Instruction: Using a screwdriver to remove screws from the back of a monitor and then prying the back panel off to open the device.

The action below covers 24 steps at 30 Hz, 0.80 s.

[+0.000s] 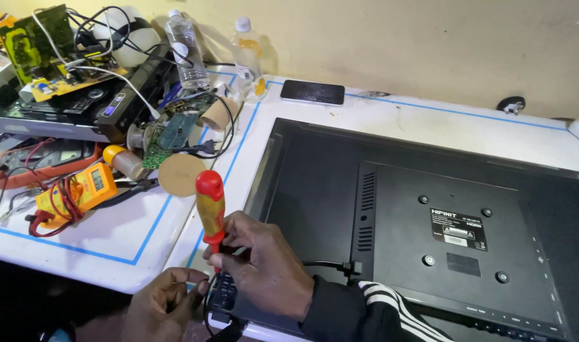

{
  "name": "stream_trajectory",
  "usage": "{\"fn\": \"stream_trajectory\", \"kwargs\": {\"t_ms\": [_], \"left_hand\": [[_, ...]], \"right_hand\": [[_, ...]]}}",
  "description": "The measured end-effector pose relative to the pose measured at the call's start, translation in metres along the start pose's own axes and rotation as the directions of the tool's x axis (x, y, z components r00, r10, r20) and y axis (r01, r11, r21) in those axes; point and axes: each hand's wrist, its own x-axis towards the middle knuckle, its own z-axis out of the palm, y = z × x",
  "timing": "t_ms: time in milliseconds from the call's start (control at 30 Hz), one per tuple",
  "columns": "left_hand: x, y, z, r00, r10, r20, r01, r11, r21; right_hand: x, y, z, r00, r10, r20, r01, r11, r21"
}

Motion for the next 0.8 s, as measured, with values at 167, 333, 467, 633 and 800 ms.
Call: {"fn": "stream_trajectory", "kwargs": {"t_ms": [167,333,467,633,800], "left_hand": [[-0.008,0.011,-0.004,0.996,0.015,0.090,-0.013,1.000,-0.018],[-0.023,0.050,-0.005,0.978,-0.142,0.152,0.114,0.977,0.178],[-0.013,0.045,-0.008,0.946,-0.143,0.292,0.149,0.989,0.003],[0.003,0.038,-0.008,0.920,-0.200,0.337,0.188,0.980,0.068],[-0.004,0.053,-0.001,0.946,-0.203,0.252,0.127,0.949,0.287]], "right_hand": [[0.000,-0.002,-0.001,1.000,0.024,-0.001,-0.024,1.000,-0.003],[-0.001,0.001,0.000,1.000,0.011,-0.011,-0.011,1.000,0.011],[-0.002,-0.001,0.000,1.000,0.008,-0.011,-0.008,1.000,-0.003],[-0.004,-0.004,-0.001,0.999,0.027,-0.038,-0.026,0.999,0.040],[-0.013,-0.019,-0.010,0.997,0.036,-0.070,-0.034,0.999,0.037]]}}
